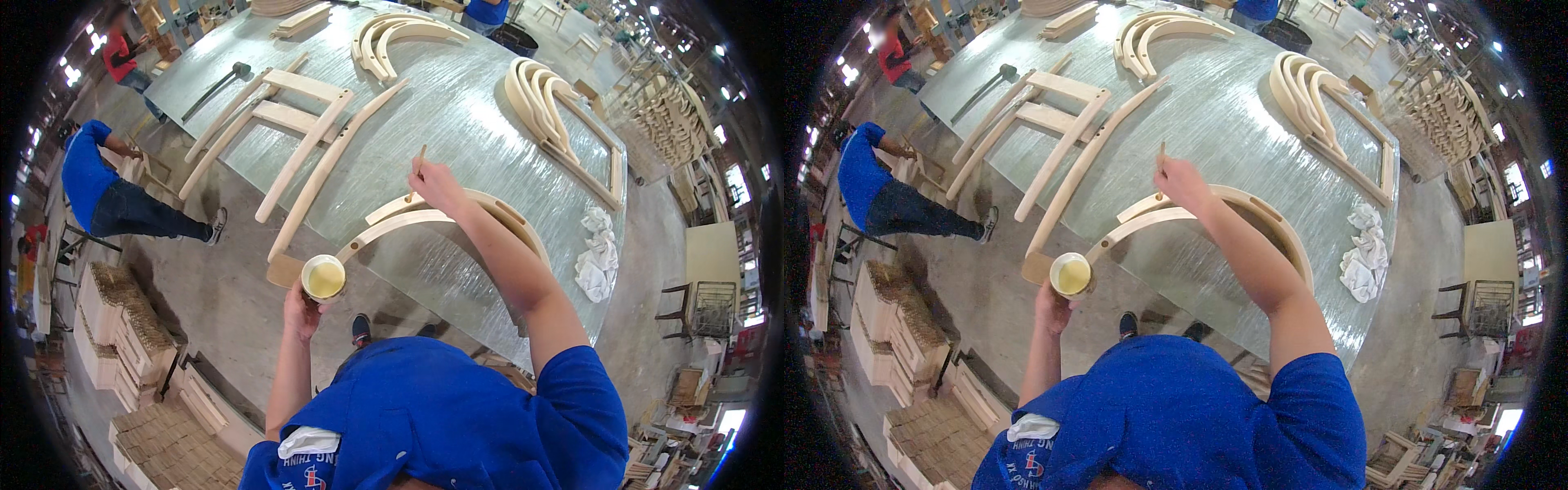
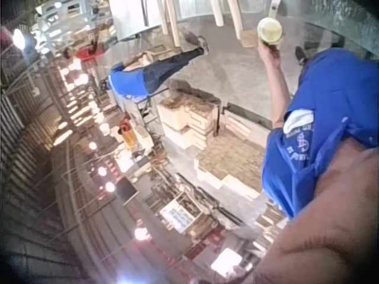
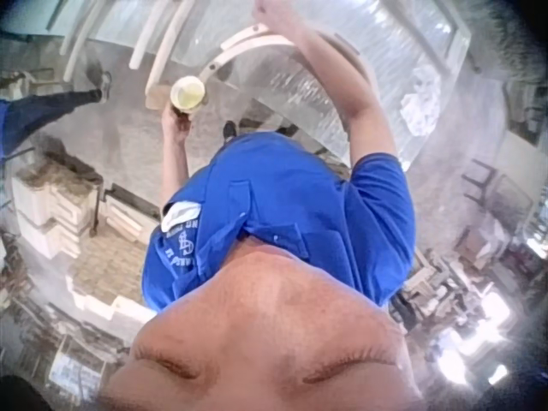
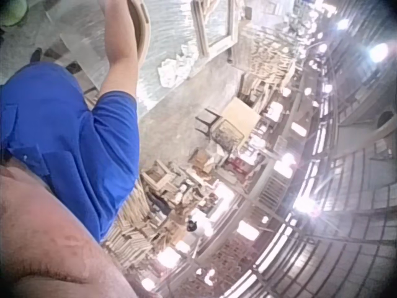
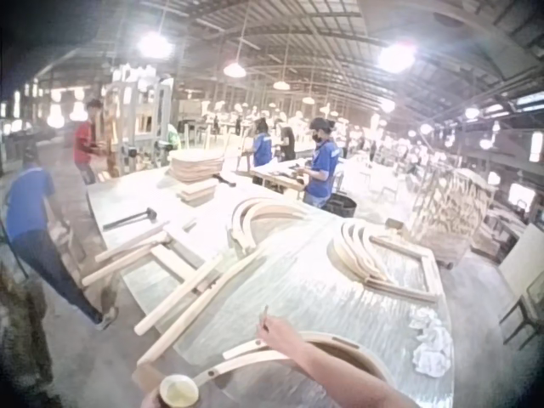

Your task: The person applies glue to curved wooden chair parts using a small brush and a cup of yellow liquid. They repeatedly dip the brush, apply glue to edges and holes, then place the parts on a plastic-covered table. The person also handles a chair frame and applies glue to its joints.

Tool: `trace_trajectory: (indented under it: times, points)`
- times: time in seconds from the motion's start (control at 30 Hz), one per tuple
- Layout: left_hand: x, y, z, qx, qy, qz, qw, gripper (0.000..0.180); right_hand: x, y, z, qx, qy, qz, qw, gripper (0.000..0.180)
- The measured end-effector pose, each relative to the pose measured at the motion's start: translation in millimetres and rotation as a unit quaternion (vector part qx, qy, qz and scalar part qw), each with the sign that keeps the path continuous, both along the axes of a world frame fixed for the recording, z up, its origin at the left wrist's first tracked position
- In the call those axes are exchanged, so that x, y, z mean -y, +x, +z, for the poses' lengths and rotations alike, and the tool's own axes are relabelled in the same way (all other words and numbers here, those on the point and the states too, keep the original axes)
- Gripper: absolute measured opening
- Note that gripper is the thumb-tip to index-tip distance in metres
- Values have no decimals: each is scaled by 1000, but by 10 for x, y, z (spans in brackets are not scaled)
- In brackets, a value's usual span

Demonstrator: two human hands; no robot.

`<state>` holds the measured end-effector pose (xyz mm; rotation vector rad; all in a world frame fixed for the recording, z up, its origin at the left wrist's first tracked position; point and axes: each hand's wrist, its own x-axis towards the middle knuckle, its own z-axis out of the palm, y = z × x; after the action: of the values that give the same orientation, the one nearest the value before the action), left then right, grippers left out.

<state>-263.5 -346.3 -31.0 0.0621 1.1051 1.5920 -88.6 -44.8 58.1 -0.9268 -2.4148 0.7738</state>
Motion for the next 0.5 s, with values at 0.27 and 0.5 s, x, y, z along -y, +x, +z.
trace_trajectory:
  times: [0.27,0.5]
  points:
    - [-39,91,104,4,-18,1,1000,34,-2,50,-2,-12,-7,14,1000,17]
    - [-102,114,166,20,14,11,1000,32,17,100,-1,-4,26,66,997,17]
